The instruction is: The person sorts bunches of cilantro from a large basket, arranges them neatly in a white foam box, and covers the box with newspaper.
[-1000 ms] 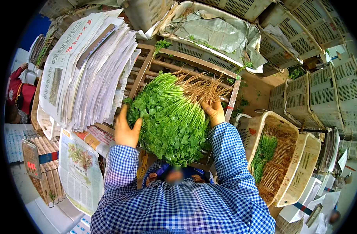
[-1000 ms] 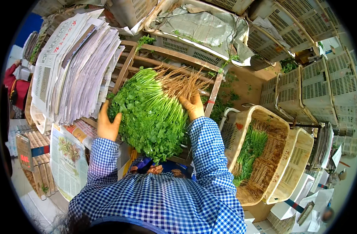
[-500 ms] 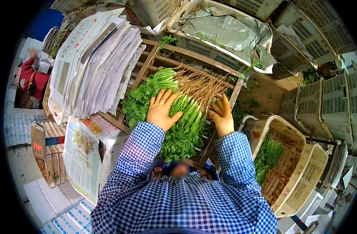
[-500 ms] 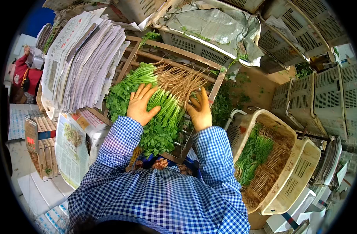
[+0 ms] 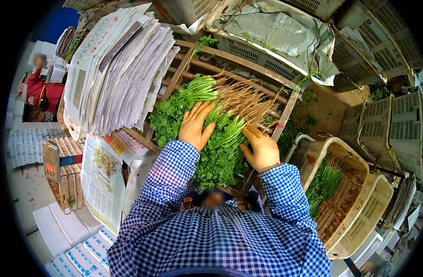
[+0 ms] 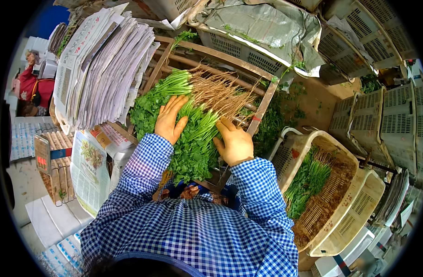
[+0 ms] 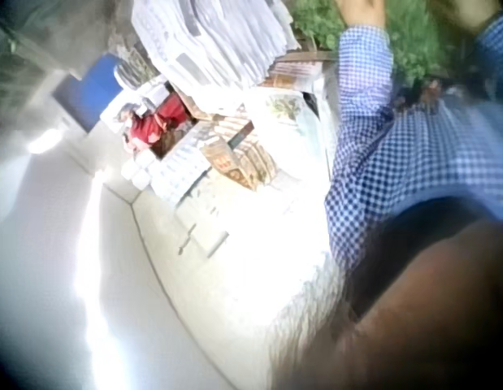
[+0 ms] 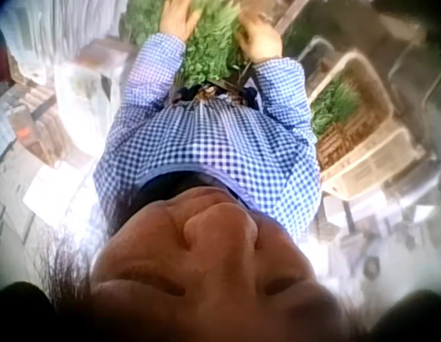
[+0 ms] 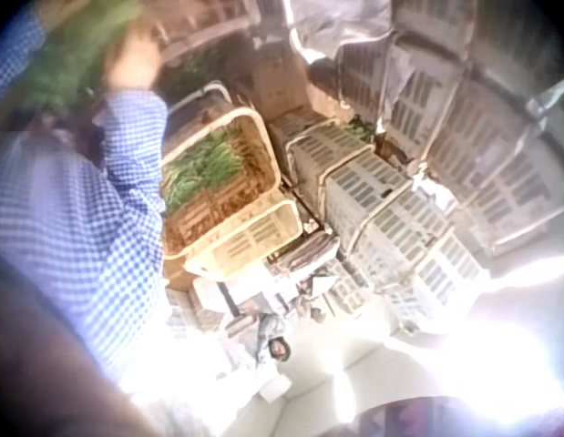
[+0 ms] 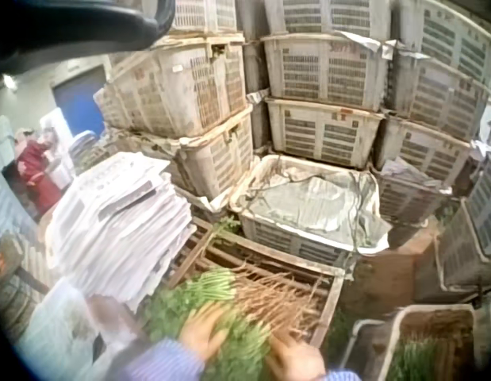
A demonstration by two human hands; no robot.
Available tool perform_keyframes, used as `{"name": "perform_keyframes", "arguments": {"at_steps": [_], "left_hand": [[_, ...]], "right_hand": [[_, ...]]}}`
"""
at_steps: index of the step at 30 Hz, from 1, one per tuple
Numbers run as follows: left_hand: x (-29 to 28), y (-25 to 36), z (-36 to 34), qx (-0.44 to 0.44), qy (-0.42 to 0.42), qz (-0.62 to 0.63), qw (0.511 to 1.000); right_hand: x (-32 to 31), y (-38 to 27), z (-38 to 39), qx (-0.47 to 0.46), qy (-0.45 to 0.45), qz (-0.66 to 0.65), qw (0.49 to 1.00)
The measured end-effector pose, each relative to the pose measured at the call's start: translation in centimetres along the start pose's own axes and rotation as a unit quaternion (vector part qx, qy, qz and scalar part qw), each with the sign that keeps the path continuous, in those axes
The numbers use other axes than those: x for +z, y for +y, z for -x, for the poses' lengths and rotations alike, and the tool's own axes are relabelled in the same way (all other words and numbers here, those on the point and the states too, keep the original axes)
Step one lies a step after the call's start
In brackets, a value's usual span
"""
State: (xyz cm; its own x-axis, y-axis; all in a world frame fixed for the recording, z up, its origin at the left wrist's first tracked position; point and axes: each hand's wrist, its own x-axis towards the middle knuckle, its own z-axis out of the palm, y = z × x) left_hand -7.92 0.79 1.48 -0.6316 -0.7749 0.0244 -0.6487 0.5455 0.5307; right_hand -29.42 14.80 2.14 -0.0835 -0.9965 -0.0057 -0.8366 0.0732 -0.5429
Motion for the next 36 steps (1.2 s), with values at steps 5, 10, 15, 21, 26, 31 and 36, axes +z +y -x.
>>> {"name": "perform_keyframes", "arguments": {"at_steps": [5, 10, 15, 21, 26, 31, 36], "left_hand": [[-0.1, -0.1, -0.1, -0.001, -0.002, 0.016, 1.0], [-0.1, -0.5, -0.1, 0.004, -0.018, 0.034, 0.999], [0.5, 0.5, 0.8, 0.034, -0.072, -0.13, 0.988], [-0.5, 0.8, 0.6, 0.106, -0.117, -0.125, 0.979], [-6.6, 0.3, -0.5, 0.094, 0.055, -0.025, 0.994], [-2.2, -2.4, -0.9, 0.009, 0.013, -0.201, 0.979], [-1.5, -2.8, -0.2, 0.002, -0.004, -0.196, 0.981]], "right_hand": [[-1.8, -2.2, -4.0, -0.052, 0.189, -0.025, 0.98], [-0.3, -0.9, -3.1, -0.022, 0.02, 0.067, 0.997], [-1.3, -3.2, -4.3, 0.011, 0.083, 0.005, 0.996], [3.0, -3.5, -10.8, -0.043, 0.055, -0.041, 0.997], [3.8, -2.1, -9.0, -0.099, 0.03, -0.016, 0.995], [3.3, -2.2, -9.6, -0.103, 0.018, -0.009, 0.994], [1.6, -3.2, -13.0, -0.019, 0.158, -0.12, 0.98]]}}
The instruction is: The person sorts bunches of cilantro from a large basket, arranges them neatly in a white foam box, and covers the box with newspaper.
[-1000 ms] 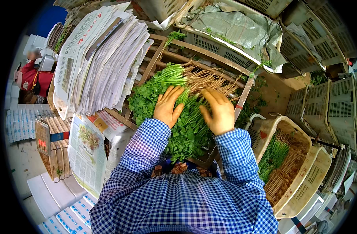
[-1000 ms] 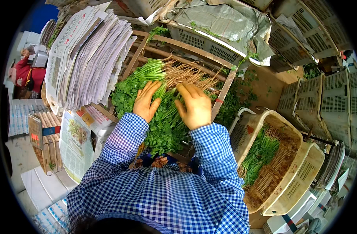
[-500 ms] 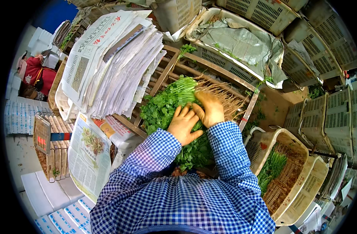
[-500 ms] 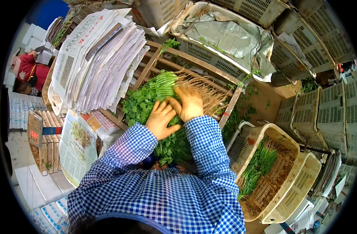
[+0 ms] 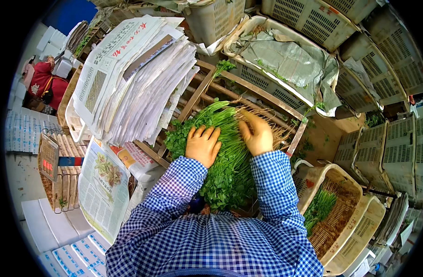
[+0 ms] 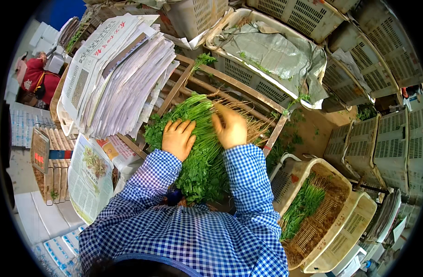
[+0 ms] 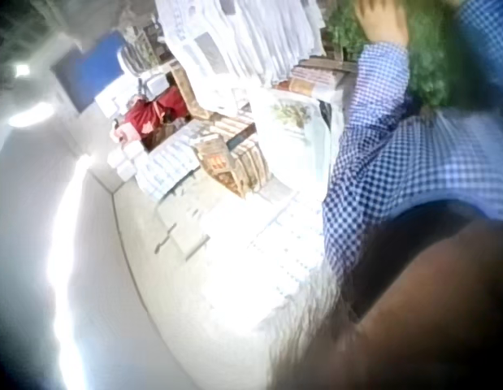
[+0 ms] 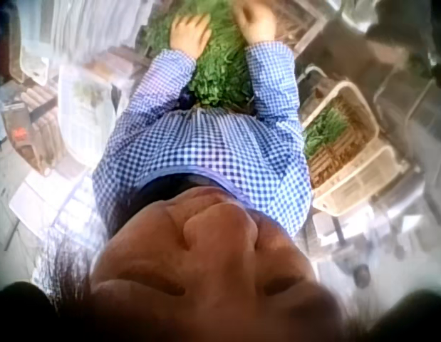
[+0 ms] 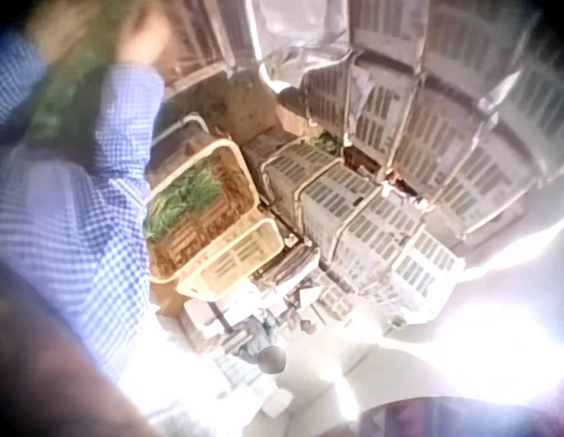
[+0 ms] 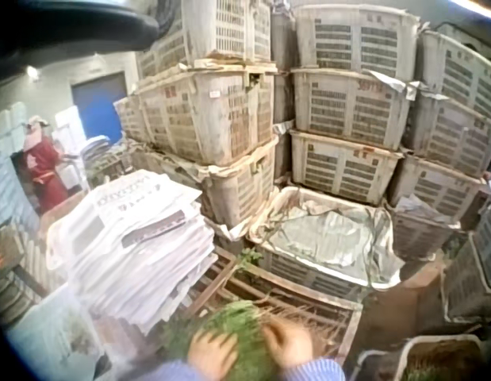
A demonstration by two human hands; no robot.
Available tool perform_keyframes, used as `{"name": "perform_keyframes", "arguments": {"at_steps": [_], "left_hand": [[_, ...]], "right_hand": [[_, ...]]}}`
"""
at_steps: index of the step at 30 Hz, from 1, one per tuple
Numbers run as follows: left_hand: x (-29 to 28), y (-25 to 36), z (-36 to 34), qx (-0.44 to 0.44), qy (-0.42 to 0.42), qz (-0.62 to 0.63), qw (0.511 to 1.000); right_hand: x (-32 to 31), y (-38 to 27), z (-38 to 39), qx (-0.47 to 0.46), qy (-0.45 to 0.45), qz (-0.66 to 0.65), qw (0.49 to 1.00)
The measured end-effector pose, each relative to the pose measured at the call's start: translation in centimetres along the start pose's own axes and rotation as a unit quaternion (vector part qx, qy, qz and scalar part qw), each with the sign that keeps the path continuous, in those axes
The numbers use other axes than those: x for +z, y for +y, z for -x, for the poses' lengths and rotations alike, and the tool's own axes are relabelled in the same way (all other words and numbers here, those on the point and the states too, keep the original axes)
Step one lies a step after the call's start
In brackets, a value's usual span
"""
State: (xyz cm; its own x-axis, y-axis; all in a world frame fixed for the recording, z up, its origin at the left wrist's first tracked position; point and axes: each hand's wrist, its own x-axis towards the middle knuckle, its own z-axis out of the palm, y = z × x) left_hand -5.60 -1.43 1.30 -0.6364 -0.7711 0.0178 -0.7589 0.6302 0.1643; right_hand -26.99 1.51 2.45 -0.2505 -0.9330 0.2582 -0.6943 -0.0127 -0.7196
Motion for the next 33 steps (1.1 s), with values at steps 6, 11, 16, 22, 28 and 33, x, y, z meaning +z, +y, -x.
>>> {"name": "perform_keyframes", "arguments": {"at_steps": [6, 11, 16, 22, 28, 33], "left_hand": [[0.1, 0.3, -0.2, 0.016, 0.039, 0.007, 0.999], [-2.3, 0.6, -0.4, 0.0, 0.052, 0.058, 0.997], [-5.1, -0.1, -5.3, -0.027, 0.172, 0.015, 0.985], [1.0, -2.1, -5.8, -0.127, 0.01, 0.068, 0.99], [1.5, -1.8, -6.2, -0.131, 0.028, 0.062, 0.989], [0.7, -1.5, -6.5, -0.175, -0.016, 0.052, 0.983]], "right_hand": [[3.8, 1.5, -5.5, 0.013, -0.154, 0.122, 0.98], [5.3, 3.3, -4.0, -0.036, -0.069, 0.038, 0.996], [5.1, 2.6, -4.3, -0.04, -0.081, 0.043, 0.995], [1.7, 2.4, -4.3, 0.355, 0.079, -0.313, 0.878], [-10.9, 12.7, 4.3, 0.311, 0.225, -0.168, 0.908], [-12.2, 2.6, 12.7, 0.479, -0.15, -0.259, 0.826]]}}
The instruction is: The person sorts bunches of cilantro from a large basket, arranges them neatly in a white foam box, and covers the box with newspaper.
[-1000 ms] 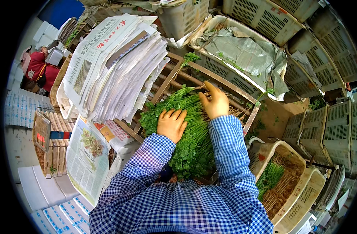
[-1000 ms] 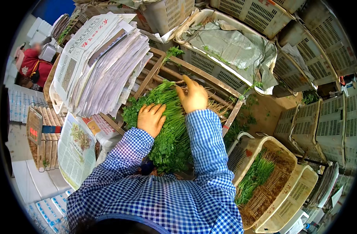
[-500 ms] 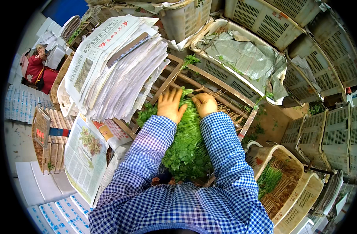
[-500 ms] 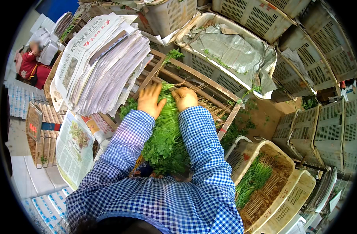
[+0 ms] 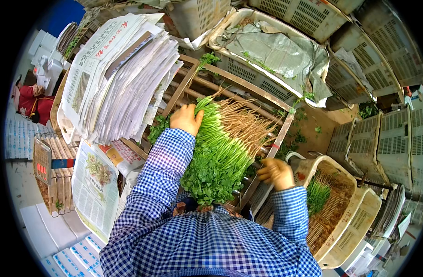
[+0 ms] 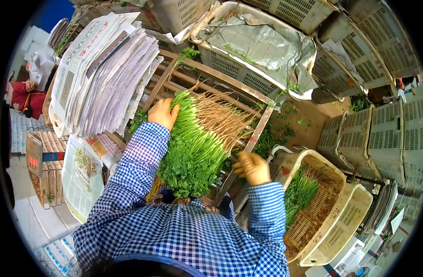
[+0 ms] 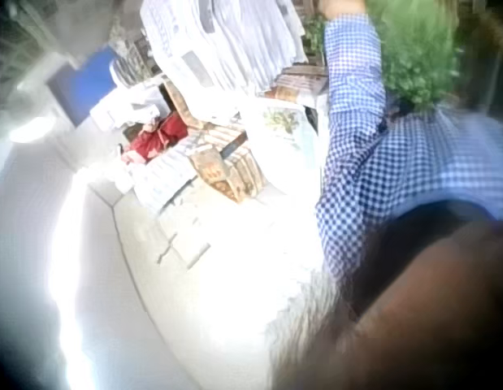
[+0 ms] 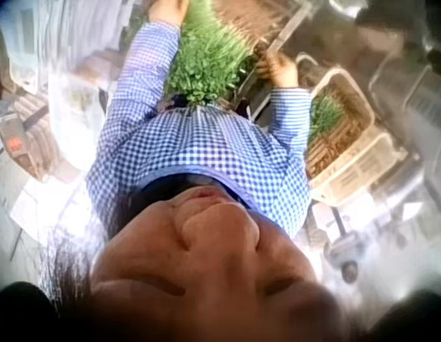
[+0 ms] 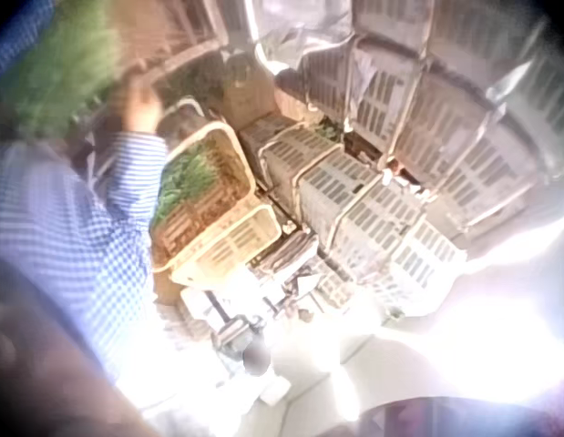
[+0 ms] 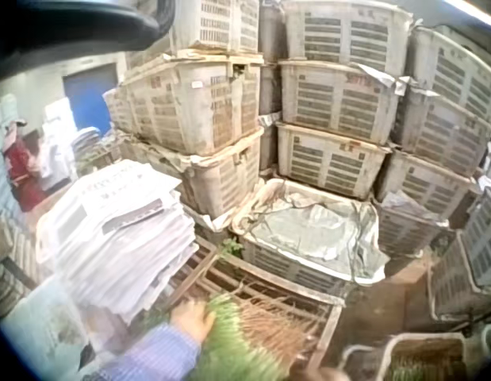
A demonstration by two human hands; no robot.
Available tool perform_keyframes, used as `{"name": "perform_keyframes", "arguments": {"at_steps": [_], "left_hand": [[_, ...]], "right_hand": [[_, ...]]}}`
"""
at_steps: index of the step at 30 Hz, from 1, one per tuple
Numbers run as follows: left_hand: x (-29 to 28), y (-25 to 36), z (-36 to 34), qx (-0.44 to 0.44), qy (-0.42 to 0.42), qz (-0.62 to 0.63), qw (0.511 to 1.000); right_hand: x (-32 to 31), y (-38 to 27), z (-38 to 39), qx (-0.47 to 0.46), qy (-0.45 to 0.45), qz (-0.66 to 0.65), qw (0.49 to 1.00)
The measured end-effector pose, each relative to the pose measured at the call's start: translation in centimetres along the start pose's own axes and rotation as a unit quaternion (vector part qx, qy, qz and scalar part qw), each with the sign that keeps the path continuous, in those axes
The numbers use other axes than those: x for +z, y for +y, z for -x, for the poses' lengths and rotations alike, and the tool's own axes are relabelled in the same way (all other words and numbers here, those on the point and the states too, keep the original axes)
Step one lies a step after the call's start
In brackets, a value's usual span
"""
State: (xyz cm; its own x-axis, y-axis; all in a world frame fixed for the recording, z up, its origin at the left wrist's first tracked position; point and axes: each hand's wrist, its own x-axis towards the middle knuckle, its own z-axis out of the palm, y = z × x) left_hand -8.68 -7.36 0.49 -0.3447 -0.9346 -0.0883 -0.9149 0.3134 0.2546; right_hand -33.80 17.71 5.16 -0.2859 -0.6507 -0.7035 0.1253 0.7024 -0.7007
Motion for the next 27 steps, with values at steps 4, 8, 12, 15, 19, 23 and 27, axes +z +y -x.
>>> {"name": "perform_keyframes", "arguments": {"at_steps": [4, 8, 12, 15, 19, 23, 27], "left_hand": [[1.1, 0.5, -0.4, 0.012, 0.017, -0.024, 0.999], [-0.8, 1.4, -0.1, -0.027, -0.118, -0.037, 0.992], [-2.2, 0.5, 1.5, 0.042, -0.244, 0.066, 0.967], [-5.7, 3.2, 4.5, 0.004, -0.255, 0.11, 0.961], [-5.8, 1.5, 7.5, -0.065, -0.166, 0.227, 0.957], [-3.0, 0.7, 8.4, -0.176, -0.151, 0.194, 0.953], [-3.4, 0.5, 7.4, -0.24, -0.198, 0.234, 0.921]], "right_hand": [[7.7, 2.3, -2.0, -0.003, 0.038, 0.143, 0.989], [11.7, 0.5, -3.2, -0.053, 0.039, 0.086, 0.994], [14.0, -0.3, -3.4, -0.148, 0.043, -0.186, 0.97], [13.4, -1.6, -4.4, -0.14, 0.044, -0.25, 0.957], [11.9, -3.2, -2.9, -0.191, 0.036, -0.172, 0.966], [7.7, -2.1, -4.2, -0.111, 0.053, 0.15, 0.981], [4.9, -1.4, -3.7, -0.07, 0.045, 0.165, 0.983]]}}
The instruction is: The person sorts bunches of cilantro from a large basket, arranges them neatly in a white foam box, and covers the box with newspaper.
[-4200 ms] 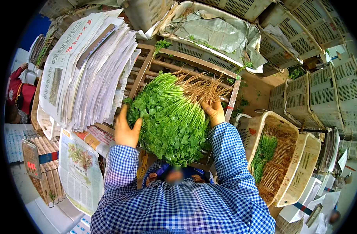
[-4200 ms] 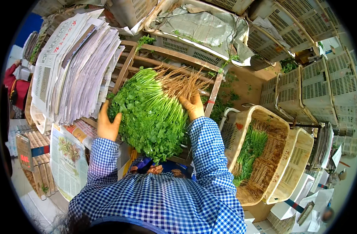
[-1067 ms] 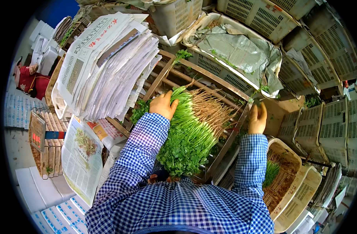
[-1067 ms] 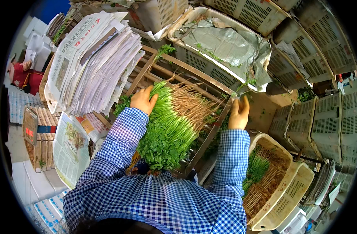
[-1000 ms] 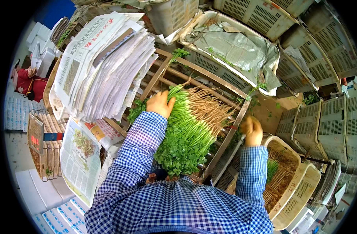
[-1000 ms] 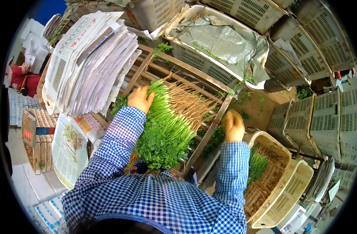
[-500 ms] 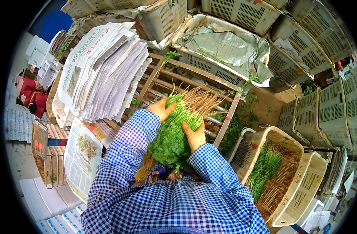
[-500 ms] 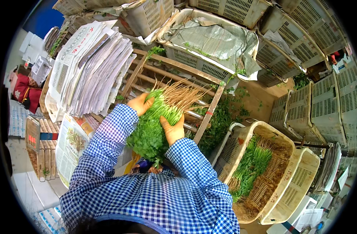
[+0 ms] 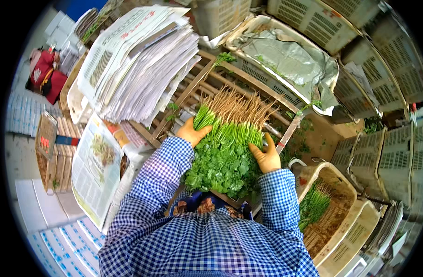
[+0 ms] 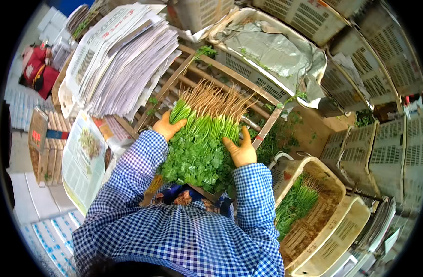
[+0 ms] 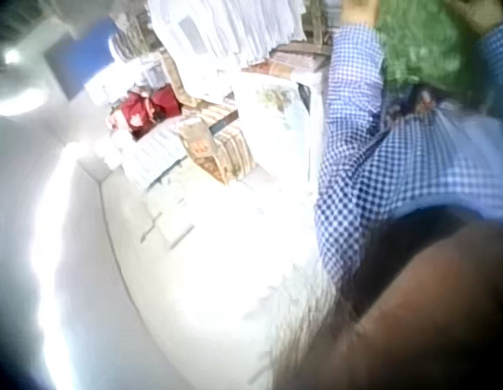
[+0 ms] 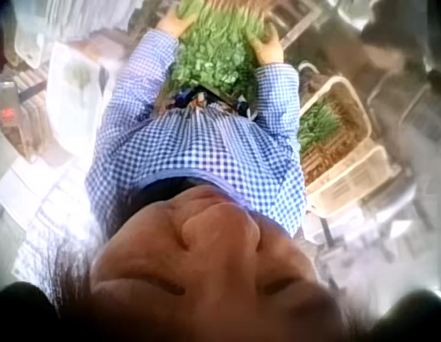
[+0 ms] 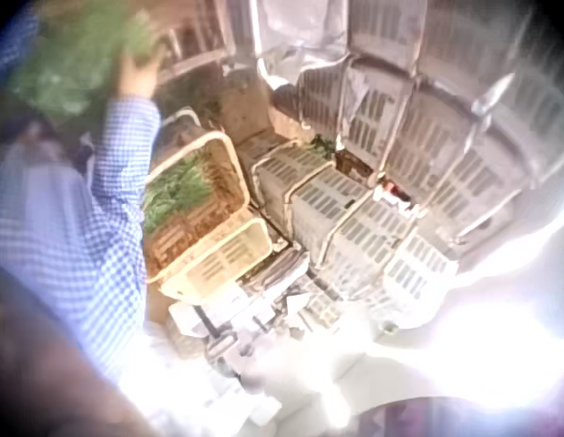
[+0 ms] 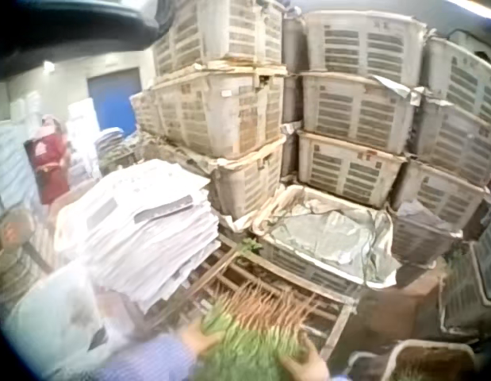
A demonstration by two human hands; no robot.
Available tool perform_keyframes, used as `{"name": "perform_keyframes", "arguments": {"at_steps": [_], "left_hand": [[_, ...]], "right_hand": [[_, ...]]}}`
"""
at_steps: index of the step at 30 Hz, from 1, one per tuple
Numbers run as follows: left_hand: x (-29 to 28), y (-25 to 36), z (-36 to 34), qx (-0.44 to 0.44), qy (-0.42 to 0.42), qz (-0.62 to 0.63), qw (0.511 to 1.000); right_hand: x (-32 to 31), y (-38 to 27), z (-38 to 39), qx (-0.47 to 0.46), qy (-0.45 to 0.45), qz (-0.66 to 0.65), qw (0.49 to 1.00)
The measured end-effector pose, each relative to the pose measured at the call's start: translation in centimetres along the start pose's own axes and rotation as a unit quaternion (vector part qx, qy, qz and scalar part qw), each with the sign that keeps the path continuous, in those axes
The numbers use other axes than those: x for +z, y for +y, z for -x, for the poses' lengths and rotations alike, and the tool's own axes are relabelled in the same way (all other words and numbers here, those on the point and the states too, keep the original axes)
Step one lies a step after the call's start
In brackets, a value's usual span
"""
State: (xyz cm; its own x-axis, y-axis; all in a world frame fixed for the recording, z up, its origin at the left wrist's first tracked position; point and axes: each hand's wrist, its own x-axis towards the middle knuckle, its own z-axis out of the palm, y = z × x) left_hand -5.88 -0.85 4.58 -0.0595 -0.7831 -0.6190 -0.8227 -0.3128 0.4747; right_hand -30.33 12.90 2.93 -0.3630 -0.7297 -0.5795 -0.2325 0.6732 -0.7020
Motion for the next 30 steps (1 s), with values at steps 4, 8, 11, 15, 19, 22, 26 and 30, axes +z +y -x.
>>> {"name": "perform_keyframes", "arguments": {"at_steps": [4, 8, 11, 15, 19, 22, 26, 30], "left_hand": [[0.2, -2.5, -2.3, 0.099, -0.023, -0.007, 0.995], [1.5, -4.0, -3.1, 0.169, -0.022, 0.023, 0.985], [1.4, -3.2, -1.5, 0.103, 0.023, 0.032, 0.994], [1.4, -2.9, -1.6, 0.135, -0.006, 0.065, 0.989], [0.5, -2.4, -0.9, 0.101, -0.064, 0.042, 0.992], [1.0, -3.1, -1.6, 0.127, -0.083, 0.07, 0.986], [0.8, -4.4, -3.9, 0.126, -0.142, 0.129, 0.973], [-4.3, -6.1, 4.8, 0.228, -0.109, 0.249, 0.935]], "right_hand": [[-0.3, 2.6, -1.4, -0.074, -0.024, -0.026, 0.997], [4.4, 0.9, -1.8, -0.131, -0.006, 0.091, 0.987], [5.8, -2.8, -0.9, -0.102, -0.06, 0.083, 0.989], [7.1, -0.2, -2.5, -0.171, -0.03, -0.056, 0.983], [7.0, 0.3, -2.9, -0.133, -0.006, -0.019, 0.991], [7.9, 1.3, -4.6, -0.187, -0.027, -0.093, 0.978], [7.0, 5.8, -10.4, -0.177, -0.042, -0.149, 0.972], [6.6, 3.1, -3.7, -0.191, 0.041, -0.151, 0.969]]}}
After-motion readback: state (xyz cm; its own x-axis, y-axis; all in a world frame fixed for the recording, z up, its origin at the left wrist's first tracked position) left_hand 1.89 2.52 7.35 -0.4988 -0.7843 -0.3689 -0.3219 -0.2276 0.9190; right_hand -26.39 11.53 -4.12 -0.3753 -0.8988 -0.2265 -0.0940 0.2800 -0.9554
